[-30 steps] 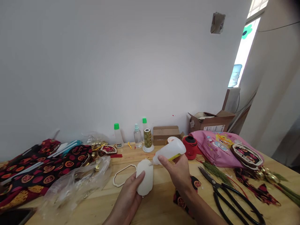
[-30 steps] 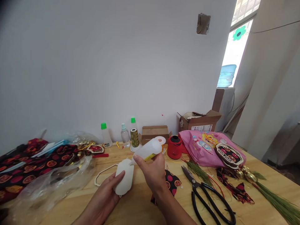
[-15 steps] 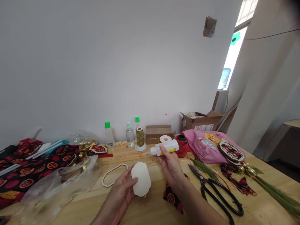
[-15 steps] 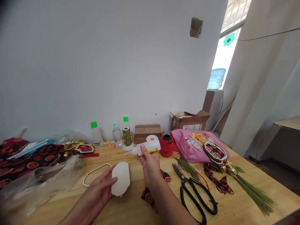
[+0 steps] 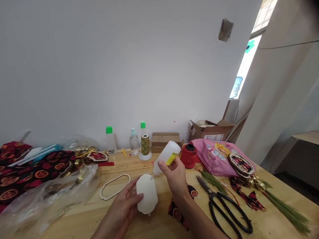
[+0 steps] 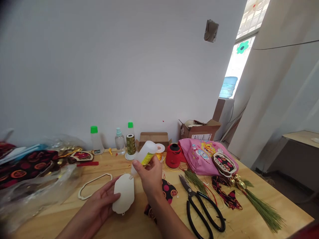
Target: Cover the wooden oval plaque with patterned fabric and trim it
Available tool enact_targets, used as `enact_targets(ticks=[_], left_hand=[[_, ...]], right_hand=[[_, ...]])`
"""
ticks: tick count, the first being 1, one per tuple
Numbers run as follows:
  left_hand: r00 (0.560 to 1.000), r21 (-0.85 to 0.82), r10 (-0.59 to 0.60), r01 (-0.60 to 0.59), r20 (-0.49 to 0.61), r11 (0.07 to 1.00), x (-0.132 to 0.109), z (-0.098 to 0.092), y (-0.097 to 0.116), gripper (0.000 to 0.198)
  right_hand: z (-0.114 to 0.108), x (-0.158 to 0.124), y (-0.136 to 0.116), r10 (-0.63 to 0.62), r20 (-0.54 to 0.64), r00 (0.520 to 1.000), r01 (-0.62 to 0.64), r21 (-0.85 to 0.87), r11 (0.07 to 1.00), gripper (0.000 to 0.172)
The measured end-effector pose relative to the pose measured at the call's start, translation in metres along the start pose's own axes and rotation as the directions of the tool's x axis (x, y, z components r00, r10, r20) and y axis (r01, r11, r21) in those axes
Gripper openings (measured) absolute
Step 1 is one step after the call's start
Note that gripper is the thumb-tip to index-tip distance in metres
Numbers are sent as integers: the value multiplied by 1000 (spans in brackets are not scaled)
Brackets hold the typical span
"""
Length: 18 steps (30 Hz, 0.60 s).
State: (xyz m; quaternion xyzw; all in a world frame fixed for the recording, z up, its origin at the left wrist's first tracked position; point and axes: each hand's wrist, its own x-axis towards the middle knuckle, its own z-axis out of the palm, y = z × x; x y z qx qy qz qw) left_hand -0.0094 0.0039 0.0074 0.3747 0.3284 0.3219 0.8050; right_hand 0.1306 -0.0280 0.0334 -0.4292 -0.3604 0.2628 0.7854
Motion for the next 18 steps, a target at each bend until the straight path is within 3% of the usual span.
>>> enact_targets(ticks=[7,12,18], left_hand=[[999,10,-7,7,54,1000,2,-3,-7,67],[997,18,-8,7,83,1000,0,-1,-9,65],[998,97,8,-15,68,995,-1,4,-8,59]], right_hand=[[-1,-10,-4,-21,55,998,31,-185,982,21],[-5,-15,-6,-72,63,995,93,-442,892,20],[-13,-10,-6,-119,-11,993,105,-396,912,20]])
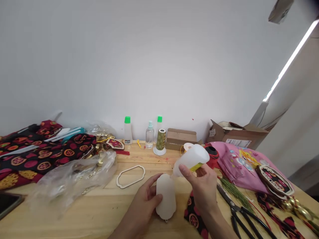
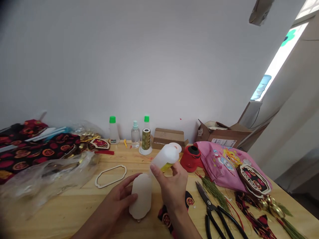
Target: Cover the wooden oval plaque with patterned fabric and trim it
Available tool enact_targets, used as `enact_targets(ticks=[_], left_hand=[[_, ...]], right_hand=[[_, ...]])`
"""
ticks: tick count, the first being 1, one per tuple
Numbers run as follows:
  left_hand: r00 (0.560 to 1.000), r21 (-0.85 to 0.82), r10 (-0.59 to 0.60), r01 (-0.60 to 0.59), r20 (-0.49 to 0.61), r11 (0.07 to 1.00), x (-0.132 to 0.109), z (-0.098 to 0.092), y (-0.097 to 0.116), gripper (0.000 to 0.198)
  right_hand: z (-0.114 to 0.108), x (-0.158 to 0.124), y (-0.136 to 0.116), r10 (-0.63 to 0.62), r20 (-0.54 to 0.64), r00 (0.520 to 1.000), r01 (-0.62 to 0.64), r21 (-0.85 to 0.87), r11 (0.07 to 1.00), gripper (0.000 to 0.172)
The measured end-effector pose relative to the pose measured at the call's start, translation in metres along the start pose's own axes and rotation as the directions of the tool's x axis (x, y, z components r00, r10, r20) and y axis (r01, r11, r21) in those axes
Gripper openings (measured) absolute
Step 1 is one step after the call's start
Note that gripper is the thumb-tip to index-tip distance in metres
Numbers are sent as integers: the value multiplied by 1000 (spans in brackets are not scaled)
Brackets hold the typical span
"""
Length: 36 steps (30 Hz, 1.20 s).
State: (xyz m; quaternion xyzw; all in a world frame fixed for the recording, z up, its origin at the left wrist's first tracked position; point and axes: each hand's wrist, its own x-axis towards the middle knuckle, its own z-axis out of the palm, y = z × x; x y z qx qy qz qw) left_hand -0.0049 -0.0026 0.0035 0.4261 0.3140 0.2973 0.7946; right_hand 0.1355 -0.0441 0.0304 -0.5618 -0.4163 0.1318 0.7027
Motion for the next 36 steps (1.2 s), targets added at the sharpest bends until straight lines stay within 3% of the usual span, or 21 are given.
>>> enact_targets(ticks=[6,18,30,36], left_hand=[[998,66,-21,17,56,998,-5,3,0,60],[999,12,-48,48,-7,999,-8,4,-1,53],[999,-7,-37,37,40,999,-8,4,-1,53],[1000,-14,-16,16,27,1000,-7,4,-1,55]], right_hand=[[1,-3,-4,-63,4,998,64,-21,998,18],[0,-2,0,-68,-14,998,67,-5,998,18],[2,-4,4,-72,-27,997,72,-2,997,24],[1,-4,1,-117,1,993,117,-42,992,18]])
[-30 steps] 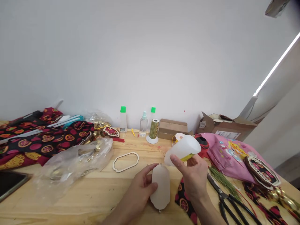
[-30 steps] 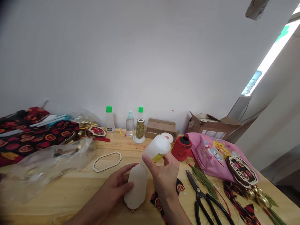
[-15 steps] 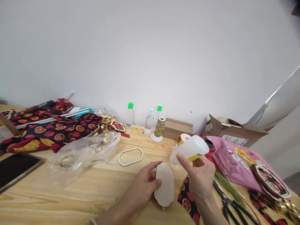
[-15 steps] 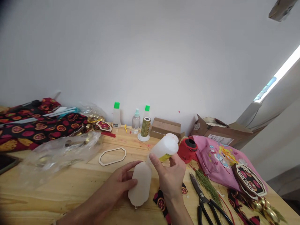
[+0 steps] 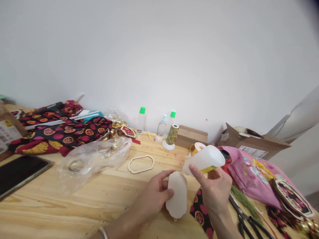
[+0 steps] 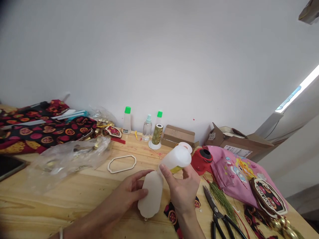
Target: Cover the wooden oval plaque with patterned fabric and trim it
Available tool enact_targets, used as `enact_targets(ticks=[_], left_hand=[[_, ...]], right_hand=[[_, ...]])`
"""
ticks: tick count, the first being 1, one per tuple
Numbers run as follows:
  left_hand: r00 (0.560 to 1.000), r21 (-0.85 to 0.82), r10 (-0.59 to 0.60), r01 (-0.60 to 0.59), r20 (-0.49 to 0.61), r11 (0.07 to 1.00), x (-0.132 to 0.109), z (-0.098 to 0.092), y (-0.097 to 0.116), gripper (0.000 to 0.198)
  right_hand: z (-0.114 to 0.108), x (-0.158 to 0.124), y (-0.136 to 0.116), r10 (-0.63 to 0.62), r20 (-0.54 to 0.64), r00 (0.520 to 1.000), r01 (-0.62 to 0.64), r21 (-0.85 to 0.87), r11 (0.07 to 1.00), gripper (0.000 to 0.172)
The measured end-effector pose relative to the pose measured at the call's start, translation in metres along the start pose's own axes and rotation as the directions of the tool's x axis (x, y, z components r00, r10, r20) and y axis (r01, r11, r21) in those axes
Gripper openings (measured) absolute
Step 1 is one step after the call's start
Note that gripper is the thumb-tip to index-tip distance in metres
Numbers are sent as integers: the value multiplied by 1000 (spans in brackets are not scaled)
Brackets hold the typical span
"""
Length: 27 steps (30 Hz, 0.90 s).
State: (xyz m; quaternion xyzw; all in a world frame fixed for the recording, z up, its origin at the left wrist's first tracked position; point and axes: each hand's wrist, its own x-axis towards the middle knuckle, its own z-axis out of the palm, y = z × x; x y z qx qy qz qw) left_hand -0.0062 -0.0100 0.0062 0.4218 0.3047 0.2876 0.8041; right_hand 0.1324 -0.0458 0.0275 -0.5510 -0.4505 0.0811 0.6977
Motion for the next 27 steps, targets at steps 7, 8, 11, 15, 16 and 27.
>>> enact_targets(ticks=[7,8,11,15,16,27], left_hand=[[999,-33,-18,17,-29,999,-3,1,5,59],[999,-35,-15,14,-32,999,-3,1,5,59],[999,-31,-14,13,-50,999,-3,1,5,61],[998,-34,-21,19,-61,999,-1,1,4,63],[998,-34,-22,20,-56,999,-1,1,4,63],[1000,-11,-22,22,-2,1000,-4,3,6,60]], right_hand=[[-1,1,3,-5,4,1000,5,10,1000,26],[-1,1,3,-1,-4,1000,1,12,1000,28],[-1,1,2,19,-13,1000,-18,24,1000,29],[-2,1,2,8,0,1000,-8,54,999,29],[-2,1,1,5,3,1000,-5,55,998,30],[0,-1,1,-14,13,1000,13,29,999,20]])
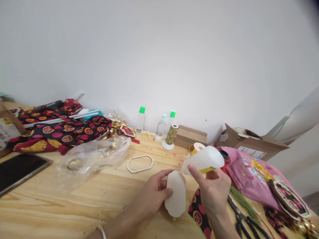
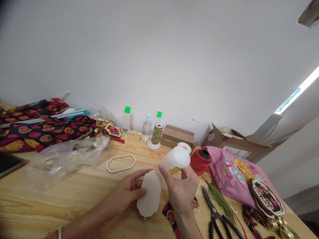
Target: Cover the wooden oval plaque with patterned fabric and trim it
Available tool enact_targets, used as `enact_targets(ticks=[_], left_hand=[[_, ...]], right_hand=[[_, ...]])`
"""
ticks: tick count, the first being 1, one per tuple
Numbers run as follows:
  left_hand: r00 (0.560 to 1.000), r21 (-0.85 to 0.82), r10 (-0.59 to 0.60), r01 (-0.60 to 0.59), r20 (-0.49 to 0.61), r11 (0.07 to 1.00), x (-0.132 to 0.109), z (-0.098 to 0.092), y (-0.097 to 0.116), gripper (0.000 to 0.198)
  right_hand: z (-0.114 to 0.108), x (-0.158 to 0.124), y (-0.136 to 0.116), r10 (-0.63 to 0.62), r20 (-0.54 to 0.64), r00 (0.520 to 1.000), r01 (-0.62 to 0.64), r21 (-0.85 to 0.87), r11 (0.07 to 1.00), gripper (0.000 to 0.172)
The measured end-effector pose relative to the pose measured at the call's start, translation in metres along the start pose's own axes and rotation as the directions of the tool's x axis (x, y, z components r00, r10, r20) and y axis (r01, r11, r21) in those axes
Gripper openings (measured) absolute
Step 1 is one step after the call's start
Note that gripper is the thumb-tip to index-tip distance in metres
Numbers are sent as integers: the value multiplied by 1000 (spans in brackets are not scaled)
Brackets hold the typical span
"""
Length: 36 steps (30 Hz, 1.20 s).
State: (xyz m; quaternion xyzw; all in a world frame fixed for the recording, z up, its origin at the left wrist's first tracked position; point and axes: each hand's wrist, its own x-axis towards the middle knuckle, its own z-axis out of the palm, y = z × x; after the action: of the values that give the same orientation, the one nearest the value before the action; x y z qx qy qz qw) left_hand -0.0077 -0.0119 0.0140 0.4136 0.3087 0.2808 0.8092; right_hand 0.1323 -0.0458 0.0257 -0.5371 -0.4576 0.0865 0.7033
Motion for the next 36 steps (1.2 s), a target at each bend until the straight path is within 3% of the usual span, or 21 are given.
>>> enact_targets(ticks=[17,21,24,26,29,32,34,36], left_hand=[[996,94,22,-30,91,995,0,0,-4,56],[998,96,21,-26,53,995,3,-1,-4,55],[1000,65,5,-7,27,998,5,-4,-5,58],[1000,34,12,-13,21,999,7,-5,-5,59],[999,-21,34,-34,21,999,9,-8,-6,56],[999,-43,34,-35,-7,998,12,-10,-5,53],[999,-39,28,-29,-20,999,13,-11,-4,54],[1000,-38,22,-23,-20,999,13,-11,-4,56]], right_hand=[[3,-7,-1,38,23,999,-39,31,999,15],[5,-4,0,150,-27,988,-145,129,981,24],[5,4,0,292,-106,951,-239,347,907,32],[5,11,-1,377,-99,921,-284,492,823,33],[3,17,-2,481,9,877,-375,640,671,36],[4,16,0,559,140,818,-490,680,546,45],[5,14,3,558,169,812,-512,664,544,53],[7,11,4,505,129,854,-464,629,624,60]])
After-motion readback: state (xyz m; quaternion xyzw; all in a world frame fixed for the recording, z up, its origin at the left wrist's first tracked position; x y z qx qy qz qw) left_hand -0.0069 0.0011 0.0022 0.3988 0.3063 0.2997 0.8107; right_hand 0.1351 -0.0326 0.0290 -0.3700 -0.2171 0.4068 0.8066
